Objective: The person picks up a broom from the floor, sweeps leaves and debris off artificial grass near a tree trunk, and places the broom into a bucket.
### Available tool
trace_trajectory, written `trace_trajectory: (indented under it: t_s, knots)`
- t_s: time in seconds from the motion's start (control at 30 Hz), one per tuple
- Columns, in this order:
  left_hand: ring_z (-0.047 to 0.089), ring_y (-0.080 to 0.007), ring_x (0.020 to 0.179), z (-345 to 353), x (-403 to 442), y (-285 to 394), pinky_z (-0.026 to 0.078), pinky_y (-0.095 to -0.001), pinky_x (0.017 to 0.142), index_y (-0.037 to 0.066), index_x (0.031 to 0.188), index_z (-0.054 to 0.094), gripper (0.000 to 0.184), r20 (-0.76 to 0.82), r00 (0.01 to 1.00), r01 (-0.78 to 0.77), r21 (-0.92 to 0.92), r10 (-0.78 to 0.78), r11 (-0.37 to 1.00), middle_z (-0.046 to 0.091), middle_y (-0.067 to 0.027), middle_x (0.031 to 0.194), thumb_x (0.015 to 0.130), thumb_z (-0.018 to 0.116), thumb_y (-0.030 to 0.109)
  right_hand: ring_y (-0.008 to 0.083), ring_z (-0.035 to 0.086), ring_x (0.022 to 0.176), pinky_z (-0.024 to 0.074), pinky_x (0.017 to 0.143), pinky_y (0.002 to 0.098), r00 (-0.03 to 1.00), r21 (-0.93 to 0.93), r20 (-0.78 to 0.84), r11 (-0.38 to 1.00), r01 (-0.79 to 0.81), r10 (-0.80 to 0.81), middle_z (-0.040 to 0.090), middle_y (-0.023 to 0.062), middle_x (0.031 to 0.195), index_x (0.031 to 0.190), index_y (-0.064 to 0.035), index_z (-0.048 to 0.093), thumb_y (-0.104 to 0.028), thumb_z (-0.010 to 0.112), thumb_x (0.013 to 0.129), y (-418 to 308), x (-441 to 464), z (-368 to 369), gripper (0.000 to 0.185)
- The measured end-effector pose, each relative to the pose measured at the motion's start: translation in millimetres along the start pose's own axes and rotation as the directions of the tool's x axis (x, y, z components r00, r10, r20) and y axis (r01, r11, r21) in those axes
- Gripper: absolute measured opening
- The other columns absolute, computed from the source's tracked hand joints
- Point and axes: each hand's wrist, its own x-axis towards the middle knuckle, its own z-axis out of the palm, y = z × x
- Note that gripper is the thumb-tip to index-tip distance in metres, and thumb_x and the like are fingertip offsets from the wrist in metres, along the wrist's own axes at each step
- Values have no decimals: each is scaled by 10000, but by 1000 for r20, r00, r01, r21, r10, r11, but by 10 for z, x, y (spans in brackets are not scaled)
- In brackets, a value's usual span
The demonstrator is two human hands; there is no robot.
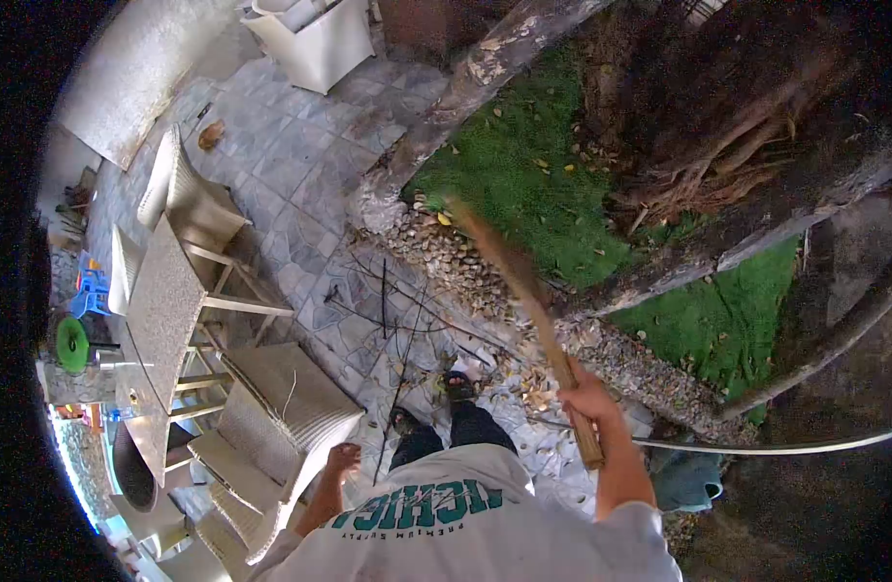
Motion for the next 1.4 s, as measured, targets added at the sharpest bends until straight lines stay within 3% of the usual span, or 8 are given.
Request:
trace_trajectory:
  t_s: [0.1, 0.23, 0.3, 0.63, 0.8, 1.0, 1.3, 1.4]
  knots:
    - [606, -134, 610, -83, 480, -42, 478, -266, 544, 6, 969, 636, 246, 211, 721, -647, 547, 660, 531, 654, -57, 749, 809, 635, 192, 144, 540, 655, 464, 558, 301, 981, 130, -188, 989, 76, -51, 580, 82, 948, 1393, -96, 283, -31, 611, 720, -9, 420, 99, 752]
    - [610, -118, 653, 446, -262, 868, 481, -250, 591, -20, 1062, 595, 340, -57, 927, -334, 324, 370, 885, 669, -69, 801, 815, 636, 209, 161, 532, 594, 442, 495, 319, 991, 532, -98, 846, -26, 92, 563, 57, 756, 1217, -91, 442, -74, 606, 739, 443, 1532, 68, 505]
    - [610, -122, 659, 487, -439, 1035, 480, -256, 576, -24, 1026, 610, 315, -137, 928, -294, 299, 346, 908, 660, -57, 777, 817, 628, 212, 173, 532, 584, 444, 484, 330, 925, 383, -156, 884, -268, 347, 527, 43, 661, 1062, -91, 480, -99, 608, 743, 458, 1672, 398, 343]
    - [554, -108, 573, 20, -705, 206, 404, -235, 461, 75, 993, 604, 187, -209, 976, 91, 136, -61, 987, 611, -15, 773, 862, 590, 208, 256, 589, 943, 479, 795, 357, 984, -342, 166, 931, 125, -71, 556, 201, 1163, 1425, -109, 236, -88, 647, 689, -629, 130, 370, 844]
    - [502, -93, 533, 82, -770, -99, 396, -262, 461, 27, 819, 640, 210, -276, 956, -121, -62, 100, 991, 573, -8, 650, 815, 639, 237, 298, 586, 955, 488, 751, 397, 989, -420, -128, 907, 12, -72, 567, 223, 1128, 1402, -96, 281, -135, 648, 707, -1015, 844, 313, 787]
    - [536, -106, 567, 71, -698, -169, 419, -273, 488, 40, 888, 654, 216, -203, 977, -82, -75, 65, 994, 614, -39, 696, 821, 618, 242, 279, 612, 866, 492, 727, 357, 955, -790, 218, 539, 293, -201, 576, 221, 1119, 1422, -81, 220, -160, 659, 748, -463, 1513, 476, 808]
    - [554, -131, 586, 97, -454, -298, 442, -280, 523, 12, 923, 656, 212, -209, 975, -136, -307, 73, 942, 632, -55, 728, 832, 613, 199, 330, 539, 1058, 460, 848, 405, 993, -553, 42, 825, 117, -113, 463, 205, 1294, 1438, -117, 186, -91, 639, 733, -695, 1107, 483, 838]
    - [555, -124, 587, 120, -493, -343, 454, -292, 529, 7, 936, 661, 229, -219, 951, -212, 51, 218, 976, 643, -53, 738, 811, 644, 198, 353, 459, 1171, 449, 870, 418, 991, -434, -128, 896, -93, 41, 455, 211, 1308, 1440, -168, 204, -82, 634, 724, -1057, 1324, 961, 839]
